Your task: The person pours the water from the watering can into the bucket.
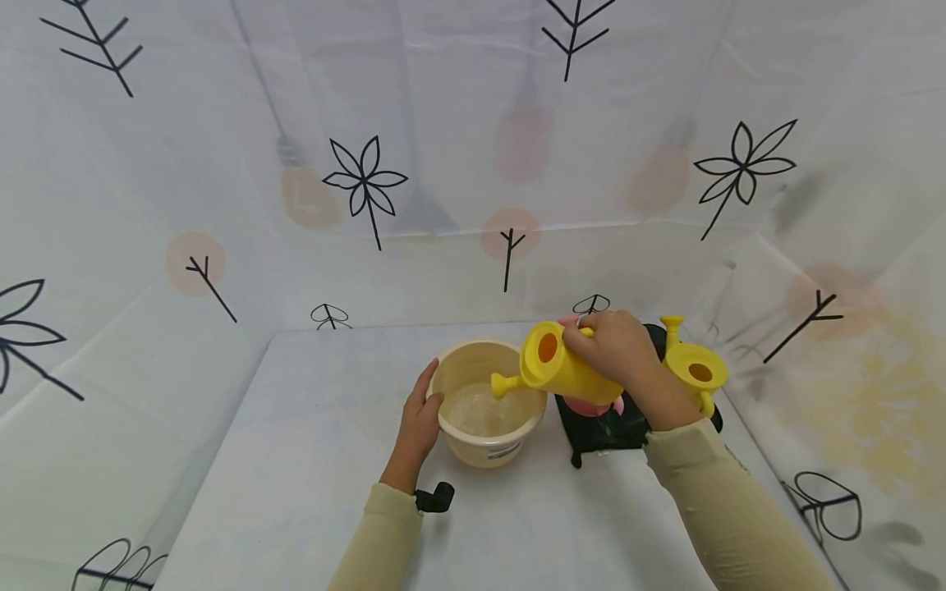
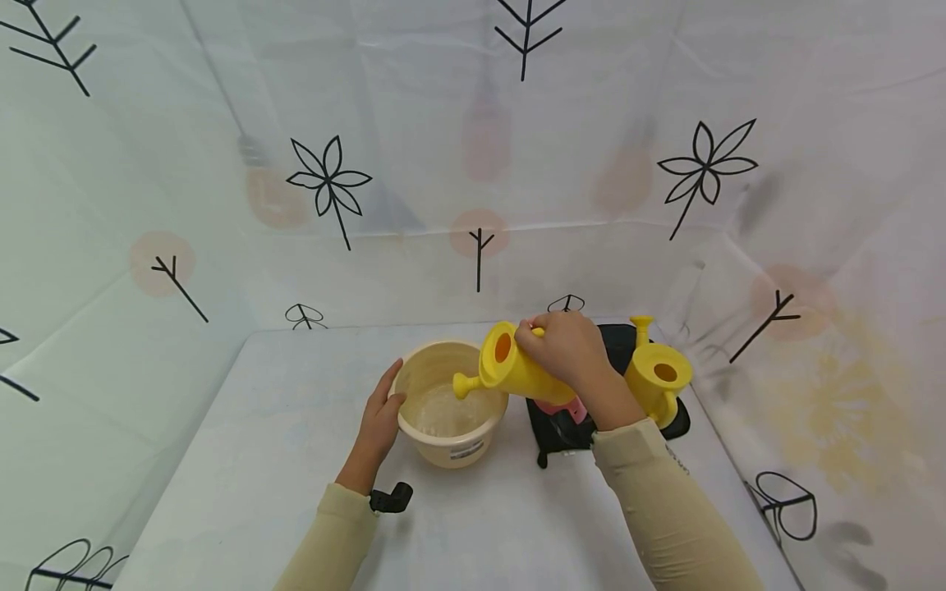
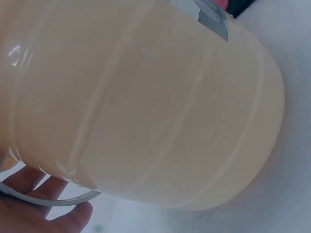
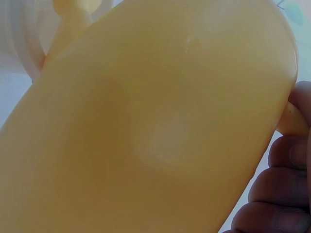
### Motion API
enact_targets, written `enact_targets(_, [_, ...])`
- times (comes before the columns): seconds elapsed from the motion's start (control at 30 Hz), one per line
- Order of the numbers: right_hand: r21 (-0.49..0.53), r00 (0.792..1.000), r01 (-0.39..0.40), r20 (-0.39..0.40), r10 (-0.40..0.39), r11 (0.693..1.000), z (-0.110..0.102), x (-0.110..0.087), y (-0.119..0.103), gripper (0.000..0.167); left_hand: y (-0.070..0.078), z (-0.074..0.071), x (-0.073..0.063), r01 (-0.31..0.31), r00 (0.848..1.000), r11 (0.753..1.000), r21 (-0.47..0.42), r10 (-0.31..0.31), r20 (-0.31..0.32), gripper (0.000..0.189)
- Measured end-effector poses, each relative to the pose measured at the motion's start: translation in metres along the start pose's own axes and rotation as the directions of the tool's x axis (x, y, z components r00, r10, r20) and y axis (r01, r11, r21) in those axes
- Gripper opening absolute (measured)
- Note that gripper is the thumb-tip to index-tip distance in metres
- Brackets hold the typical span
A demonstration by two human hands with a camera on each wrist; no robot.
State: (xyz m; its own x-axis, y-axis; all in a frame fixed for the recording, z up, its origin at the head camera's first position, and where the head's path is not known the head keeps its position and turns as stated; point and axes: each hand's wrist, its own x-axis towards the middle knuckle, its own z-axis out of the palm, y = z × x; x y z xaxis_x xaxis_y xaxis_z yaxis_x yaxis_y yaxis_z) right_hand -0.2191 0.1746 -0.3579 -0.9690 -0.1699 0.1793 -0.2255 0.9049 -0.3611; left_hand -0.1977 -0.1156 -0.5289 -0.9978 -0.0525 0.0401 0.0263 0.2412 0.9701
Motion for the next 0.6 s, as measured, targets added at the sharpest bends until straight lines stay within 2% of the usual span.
enact_targets(0.6, [-0.008, 1.0, -0.013, 0.011, 0.013, 1.0, -0.0021, 0.0006, -0.0035, 0.04, 0.0018, -0.0005, 0.0008, -0.001, 1.0, 1.0, 0.004, 0.001, -0.005, 0.056])
